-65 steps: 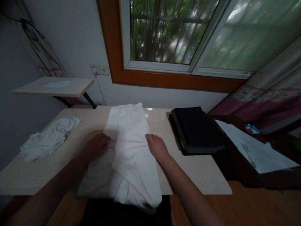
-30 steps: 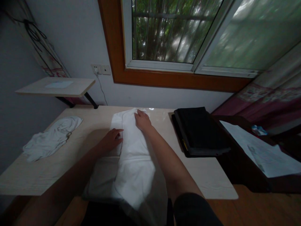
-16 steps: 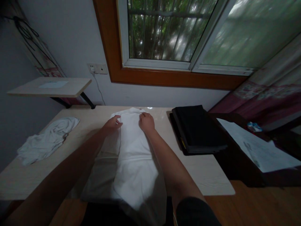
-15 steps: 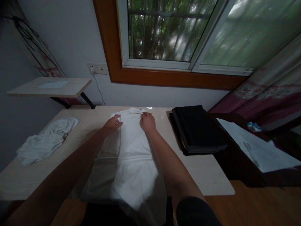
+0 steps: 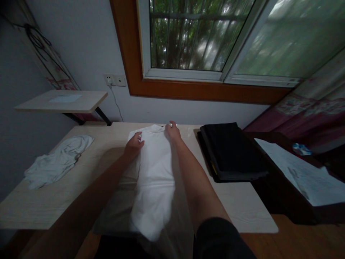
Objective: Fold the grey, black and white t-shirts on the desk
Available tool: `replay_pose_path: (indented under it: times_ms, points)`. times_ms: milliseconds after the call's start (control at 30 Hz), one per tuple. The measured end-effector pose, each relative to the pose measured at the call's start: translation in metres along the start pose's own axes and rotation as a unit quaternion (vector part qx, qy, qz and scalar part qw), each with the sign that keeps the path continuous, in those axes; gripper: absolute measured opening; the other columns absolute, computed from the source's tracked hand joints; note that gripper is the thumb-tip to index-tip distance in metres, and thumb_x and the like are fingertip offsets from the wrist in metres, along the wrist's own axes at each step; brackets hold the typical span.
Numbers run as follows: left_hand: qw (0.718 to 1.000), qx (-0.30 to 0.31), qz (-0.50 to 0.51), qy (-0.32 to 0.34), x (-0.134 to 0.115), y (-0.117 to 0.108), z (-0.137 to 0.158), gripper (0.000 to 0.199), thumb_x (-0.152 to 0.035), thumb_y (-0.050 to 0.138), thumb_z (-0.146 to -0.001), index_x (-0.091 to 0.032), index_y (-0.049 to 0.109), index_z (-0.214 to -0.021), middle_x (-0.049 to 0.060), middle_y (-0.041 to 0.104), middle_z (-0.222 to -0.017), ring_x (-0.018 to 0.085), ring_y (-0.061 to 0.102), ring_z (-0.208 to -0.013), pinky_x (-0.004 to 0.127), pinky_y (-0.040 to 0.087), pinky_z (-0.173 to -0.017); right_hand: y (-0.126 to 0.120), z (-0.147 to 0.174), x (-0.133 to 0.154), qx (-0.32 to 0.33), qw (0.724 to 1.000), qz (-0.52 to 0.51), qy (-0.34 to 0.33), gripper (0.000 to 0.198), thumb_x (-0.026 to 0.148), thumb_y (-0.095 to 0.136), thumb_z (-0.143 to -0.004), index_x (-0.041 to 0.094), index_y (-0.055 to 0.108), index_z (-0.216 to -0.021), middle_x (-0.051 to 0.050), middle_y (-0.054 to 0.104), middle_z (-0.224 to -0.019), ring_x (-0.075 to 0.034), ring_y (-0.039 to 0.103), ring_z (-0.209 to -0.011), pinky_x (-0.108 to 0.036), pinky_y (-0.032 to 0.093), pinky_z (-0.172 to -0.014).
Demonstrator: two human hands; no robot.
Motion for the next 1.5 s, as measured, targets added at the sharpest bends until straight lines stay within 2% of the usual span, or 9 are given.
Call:
replay_pose_path:
  times_ms: [133,300,567,867,967,1133,1233,1400,1500]
  points:
    - [1.0,-0.001,0.005,0.013,-0.003,-0.001,0.003,0.055,-0.022,0.058,-0.089,-0.02,0.051,-0.143,0.006,0.068,-0.109,0.02,0.065,-0.095,0.032,0.05,-0.092,0.004,-0.004,0.006,0.002,1.0,0.014,-0.026,0.047,0.051,0.047,-0.1,0.022,0.069,-0.13,-0.012,0.074,-0.123,-0.024,0.068,-0.114,-0.035,0.049,-0.102]
    - [0.999,-0.016,0.005,0.032,0.0,0.002,0.003,0.054,-0.02,0.056,-0.088,-0.02,0.052,-0.143,0.006,0.066,-0.11,0.02,0.064,-0.097,0.032,0.05,-0.096,0.009,-0.007,0.005,0.019,0.999,0.021,-0.036,0.028,0.03,0.06,-0.091,0.019,0.078,-0.109,-0.01,0.079,-0.107,-0.022,0.073,-0.102,-0.032,0.053,-0.094]
    - [0.997,-0.014,0.012,0.068,-0.001,0.001,0.006,0.054,-0.015,0.052,-0.089,-0.019,0.052,-0.143,0.008,0.065,-0.117,0.019,0.063,-0.099,0.033,0.049,-0.1,-0.003,-0.02,0.008,-0.016,1.0,0.008,-0.016,0.036,0.009,0.059,-0.079,0.014,0.079,-0.108,-0.012,0.079,-0.105,-0.022,0.073,-0.099,-0.03,0.054,-0.091]
    - [0.996,-0.008,0.014,0.084,-0.003,-0.001,0.007,0.054,-0.015,0.052,-0.09,-0.017,0.051,-0.144,0.009,0.065,-0.121,0.019,0.063,-0.1,0.033,0.049,-0.101,-0.013,-0.038,0.014,0.004,1.0,-0.01,0.012,0.026,0.017,0.068,-0.08,0.012,0.079,-0.103,-0.01,0.08,-0.094,-0.018,0.073,-0.082,-0.026,0.054,-0.078]
    - [0.996,-0.009,0.02,0.09,-0.002,-0.001,0.007,0.054,-0.015,0.052,-0.09,-0.015,0.051,-0.144,0.01,0.065,-0.121,0.019,0.063,-0.101,0.032,0.049,-0.101,-0.018,-0.041,0.011,0.006,1.0,-0.01,0.018,0.022,0.014,0.071,-0.077,0.012,0.079,-0.097,-0.011,0.079,-0.092,-0.018,0.073,-0.084,-0.028,0.054,-0.082]
    - [0.993,-0.02,0.035,0.108,-0.001,0.001,0.007,0.053,-0.013,0.052,-0.09,-0.014,0.053,-0.142,0.01,0.065,-0.122,0.019,0.063,-0.099,0.033,0.05,-0.1,-0.024,-0.044,0.007,-0.036,0.999,-0.014,0.019,0.02,0.004,0.072,-0.068,0.013,0.078,-0.085,-0.012,0.078,-0.099,-0.025,0.07,-0.106,-0.033,0.05,-0.1]
    - [0.993,-0.028,0.04,0.11,0.001,0.003,0.006,0.054,-0.012,0.053,-0.088,-0.016,0.053,-0.142,0.01,0.065,-0.124,0.019,0.063,-0.099,0.033,0.051,-0.1,-0.02,-0.044,0.009,-0.059,0.997,-0.048,0.025,0.021,0.006,0.068,-0.072,0.014,0.075,-0.09,-0.01,0.076,-0.098,-0.022,0.07,-0.102,-0.035,0.052,-0.098]
    - [0.993,-0.036,0.047,0.098,0.002,0.004,0.005,0.055,-0.011,0.053,-0.086,-0.017,0.054,-0.141,0.01,0.066,-0.121,0.019,0.063,-0.097,0.033,0.051,-0.098,-0.008,-0.04,0.015,-0.068,0.986,-0.148,0.041,0.025,0.016,0.058,-0.087,0.018,0.065,-0.111,-0.004,0.071,-0.092,-0.015,0.07,-0.075,-0.029,0.06,-0.073]
    - [0.995,-0.04,0.047,0.082,0.002,0.005,0.004,0.056,-0.013,0.054,-0.086,-0.016,0.054,-0.141,0.01,0.066,-0.116,0.019,0.063,-0.094,0.033,0.051,-0.097,-0.003,-0.035,0.012,-0.043,0.971,-0.235,-0.002,0.025,0.018,0.058,-0.087,0.021,0.064,-0.111,-0.002,0.068,-0.096,-0.013,0.069,-0.08,-0.029,0.058,-0.078]
Point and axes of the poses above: each hand's wrist, its own z-axis away from the middle knuckle, its own y-axis out of the palm, x = y × z, the point moved 1 cm from there along -z, towards the middle knuckle
